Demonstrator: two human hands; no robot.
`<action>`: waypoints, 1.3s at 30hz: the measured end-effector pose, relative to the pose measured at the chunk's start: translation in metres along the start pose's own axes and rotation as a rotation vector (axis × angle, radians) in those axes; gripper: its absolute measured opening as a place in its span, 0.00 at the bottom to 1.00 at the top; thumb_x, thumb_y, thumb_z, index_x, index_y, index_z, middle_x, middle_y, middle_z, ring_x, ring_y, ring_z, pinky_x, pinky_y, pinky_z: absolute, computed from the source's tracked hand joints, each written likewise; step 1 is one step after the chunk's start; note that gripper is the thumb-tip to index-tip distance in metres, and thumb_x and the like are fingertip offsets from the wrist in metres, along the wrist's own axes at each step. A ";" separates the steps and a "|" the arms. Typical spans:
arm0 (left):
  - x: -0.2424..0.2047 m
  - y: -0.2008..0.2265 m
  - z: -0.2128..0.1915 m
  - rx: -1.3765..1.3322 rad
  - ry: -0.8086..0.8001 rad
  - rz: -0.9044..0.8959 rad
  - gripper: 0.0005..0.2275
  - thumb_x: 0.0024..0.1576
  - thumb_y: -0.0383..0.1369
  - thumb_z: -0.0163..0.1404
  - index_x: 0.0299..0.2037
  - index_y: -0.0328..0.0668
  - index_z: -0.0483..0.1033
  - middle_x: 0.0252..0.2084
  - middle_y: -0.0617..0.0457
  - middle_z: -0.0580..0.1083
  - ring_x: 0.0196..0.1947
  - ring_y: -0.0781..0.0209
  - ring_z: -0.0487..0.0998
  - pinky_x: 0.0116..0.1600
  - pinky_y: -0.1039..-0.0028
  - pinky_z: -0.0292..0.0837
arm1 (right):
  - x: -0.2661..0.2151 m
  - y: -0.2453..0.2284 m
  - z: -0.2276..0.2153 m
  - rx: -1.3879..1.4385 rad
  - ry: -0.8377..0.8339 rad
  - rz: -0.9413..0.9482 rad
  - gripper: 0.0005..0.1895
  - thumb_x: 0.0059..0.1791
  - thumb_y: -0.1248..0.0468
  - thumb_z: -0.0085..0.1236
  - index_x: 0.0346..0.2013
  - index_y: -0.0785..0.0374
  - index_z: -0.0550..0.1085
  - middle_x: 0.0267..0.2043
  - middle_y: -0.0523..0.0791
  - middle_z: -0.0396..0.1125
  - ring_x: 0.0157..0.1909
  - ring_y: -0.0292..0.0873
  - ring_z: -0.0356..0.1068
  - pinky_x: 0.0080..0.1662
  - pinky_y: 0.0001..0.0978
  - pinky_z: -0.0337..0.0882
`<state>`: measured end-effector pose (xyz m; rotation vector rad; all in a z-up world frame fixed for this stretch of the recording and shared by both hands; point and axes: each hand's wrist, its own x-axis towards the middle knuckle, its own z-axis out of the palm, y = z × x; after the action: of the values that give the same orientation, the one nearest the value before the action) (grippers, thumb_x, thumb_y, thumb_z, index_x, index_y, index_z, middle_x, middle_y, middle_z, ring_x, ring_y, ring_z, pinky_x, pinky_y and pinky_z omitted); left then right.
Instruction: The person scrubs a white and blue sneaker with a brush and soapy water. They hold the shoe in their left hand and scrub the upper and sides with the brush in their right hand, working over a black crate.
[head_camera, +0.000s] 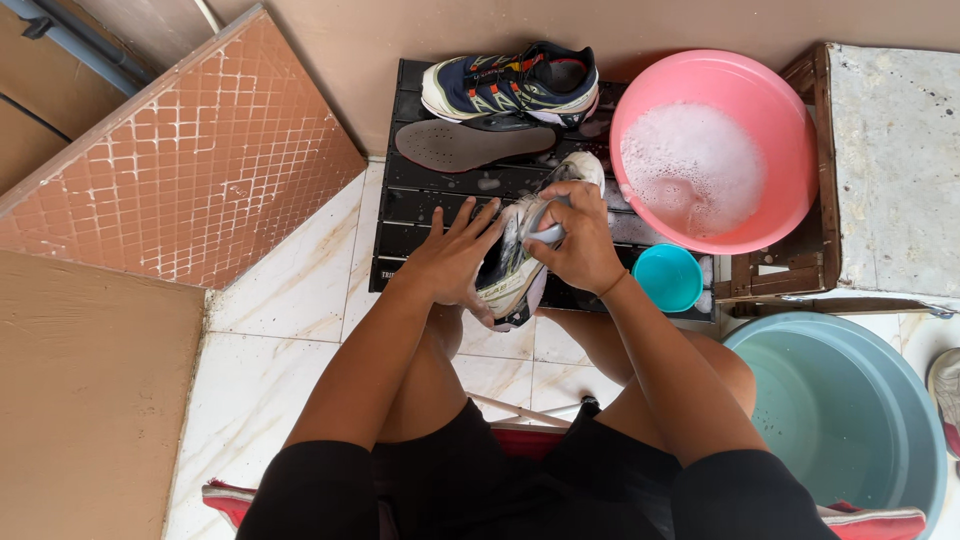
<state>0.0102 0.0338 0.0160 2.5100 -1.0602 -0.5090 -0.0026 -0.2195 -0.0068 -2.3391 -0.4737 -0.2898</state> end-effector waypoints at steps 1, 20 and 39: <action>0.002 0.001 0.000 0.000 0.001 -0.001 0.71 0.29 0.67 0.70 0.80 0.44 0.38 0.81 0.36 0.42 0.78 0.24 0.39 0.67 0.12 0.33 | -0.001 -0.003 -0.002 0.001 0.000 -0.001 0.15 0.40 0.58 0.73 0.29 0.55 0.72 0.58 0.41 0.63 0.66 0.51 0.56 0.56 0.43 0.55; 0.019 0.009 0.016 -0.101 -0.043 -0.131 0.70 0.33 0.71 0.64 0.79 0.32 0.39 0.81 0.32 0.39 0.79 0.23 0.34 0.71 0.20 0.32 | 0.006 -0.027 -0.008 -0.079 -0.095 -0.067 0.12 0.43 0.60 0.71 0.28 0.59 0.73 0.54 0.46 0.66 0.62 0.55 0.59 0.60 0.50 0.58; 0.022 -0.006 0.046 -0.362 0.008 -0.112 0.69 0.37 0.60 0.71 0.78 0.36 0.31 0.80 0.32 0.32 0.77 0.18 0.32 0.66 0.12 0.48 | 0.010 -0.045 -0.011 0.246 -0.305 -0.141 0.15 0.37 0.62 0.73 0.27 0.60 0.72 0.48 0.50 0.69 0.54 0.62 0.65 0.48 0.53 0.64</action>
<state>0.0073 0.0131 -0.0305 2.2542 -0.7487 -0.6576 -0.0133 -0.1941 0.0318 -2.1182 -0.7780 0.0613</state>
